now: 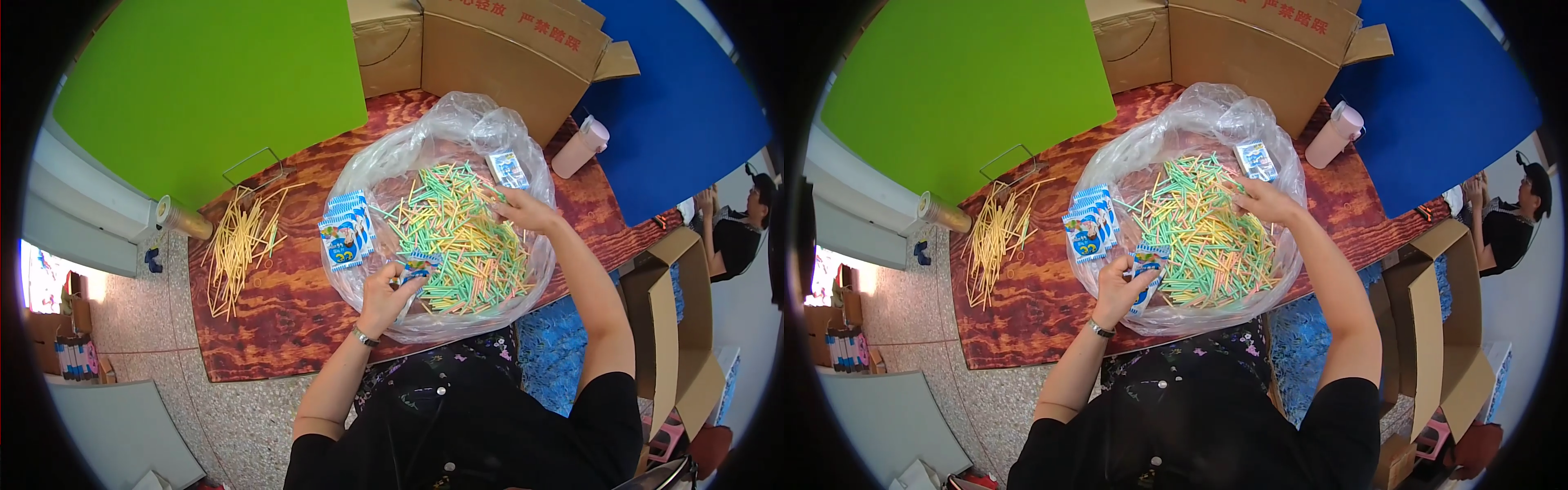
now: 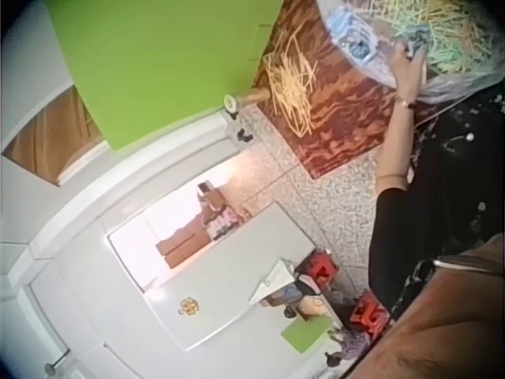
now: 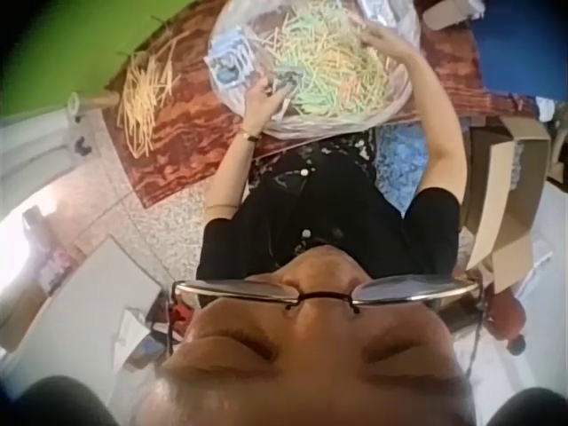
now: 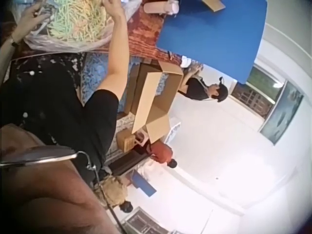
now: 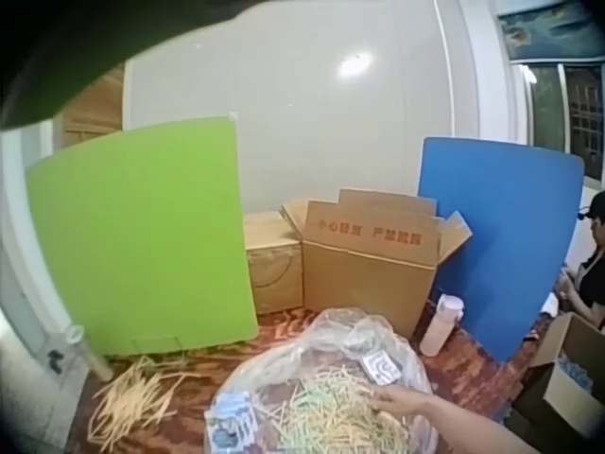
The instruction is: Packing colorful plastic sticks from a large container into small blue plastic bags.
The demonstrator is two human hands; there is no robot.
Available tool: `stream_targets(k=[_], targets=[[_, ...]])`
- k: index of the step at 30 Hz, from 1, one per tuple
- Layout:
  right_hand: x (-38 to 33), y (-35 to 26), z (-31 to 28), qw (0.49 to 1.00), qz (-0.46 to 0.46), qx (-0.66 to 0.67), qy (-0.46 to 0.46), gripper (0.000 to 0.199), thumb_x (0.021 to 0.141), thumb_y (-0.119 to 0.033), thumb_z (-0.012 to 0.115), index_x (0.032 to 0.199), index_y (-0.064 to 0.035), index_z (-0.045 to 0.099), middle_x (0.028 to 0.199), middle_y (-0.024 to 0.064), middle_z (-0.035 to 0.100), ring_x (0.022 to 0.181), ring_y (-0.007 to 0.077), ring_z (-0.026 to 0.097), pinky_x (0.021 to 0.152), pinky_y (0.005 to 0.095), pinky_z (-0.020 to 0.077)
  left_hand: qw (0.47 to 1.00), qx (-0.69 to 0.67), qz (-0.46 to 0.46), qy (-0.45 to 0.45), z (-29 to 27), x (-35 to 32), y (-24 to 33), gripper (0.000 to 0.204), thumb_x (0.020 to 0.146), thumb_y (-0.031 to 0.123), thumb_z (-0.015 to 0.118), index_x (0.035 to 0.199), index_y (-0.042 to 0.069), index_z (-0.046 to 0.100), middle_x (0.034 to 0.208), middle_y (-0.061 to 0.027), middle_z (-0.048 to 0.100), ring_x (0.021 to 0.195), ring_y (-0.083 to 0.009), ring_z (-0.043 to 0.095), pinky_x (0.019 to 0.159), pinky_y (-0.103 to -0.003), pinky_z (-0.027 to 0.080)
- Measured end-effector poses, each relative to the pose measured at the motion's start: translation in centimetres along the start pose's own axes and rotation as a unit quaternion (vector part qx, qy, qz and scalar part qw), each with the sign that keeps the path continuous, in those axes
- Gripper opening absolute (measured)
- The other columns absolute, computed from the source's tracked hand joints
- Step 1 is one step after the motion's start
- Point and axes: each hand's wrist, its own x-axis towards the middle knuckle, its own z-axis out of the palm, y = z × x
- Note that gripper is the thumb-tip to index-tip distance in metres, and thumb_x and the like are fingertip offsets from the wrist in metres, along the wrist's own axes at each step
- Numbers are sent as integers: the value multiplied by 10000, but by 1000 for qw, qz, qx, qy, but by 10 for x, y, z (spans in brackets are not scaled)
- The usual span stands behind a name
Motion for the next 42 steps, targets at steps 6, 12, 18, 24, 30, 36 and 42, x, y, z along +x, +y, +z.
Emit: stream_targets(k=[6,12,18,24,30,36,42], targets=[[-19,-75,-20,984,-24,40,-171,448,999,-278,487,1386,-64,414,855,7,584,766,90,582,665,277,503,991,29,77,103,12,16,4,149,774,87,760,871,27,664,715,0,601,579,-56,549,520,-222,429],[-32,-158,-17,957,-88,-152,-231,304,990,-274,486,1162,-23,492,718,121,588,648,206,622,581,360,502,970,84,155,170,16,24,18,329,697,173,831,735,42,532,643,-75,518,544,-209,512,495,-325,395],[-24,-177,-5,903,-194,-327,-203,196,926,-179,547,985,-6,479,731,220,593,717,412,605,643,476,459,955,101,193,200,14,23,21,325,700,156,826,756,42,527,643,-78,510,555,-227,511,500,-342,392],[-22,-186,1,899,-194,-339,-196,208,905,-170,563,984,6,485,743,245,598,769,441,599,680,512,448,939,129,233,217,11,23,20,297,704,91,823,799,26,549,685,-70,543,534,-150,537,473,-278,401],[-21,-197,2,897,-205,-351,-173,203,889,-154,559,961,29,510,739,245,616,759,434,621,679,512,468,925,147,261,234,9,22,23,324,682,92,837,814,30,548,726,-87,560,548,-189,543,485,-294,419],[-23,-200,12,865,-191,-432,-170,166,869,-129,552,929,23,523,703,240,619,710,424,632,646,501,484,920,154,272,238,8,22,22,324,680,79,834,821,34,546,745,-91,565,575,-203,550,491,-294,422],[-13,-207,10,827,-169,-471,-255,169,859,-124,549,924,32,551,755,245,637,757,407,648,679,497,498,892,187,341,232,8,25,22,301,660,9,800,864,33,580,764,-101,582,647,-243,584,522,-327,457]])
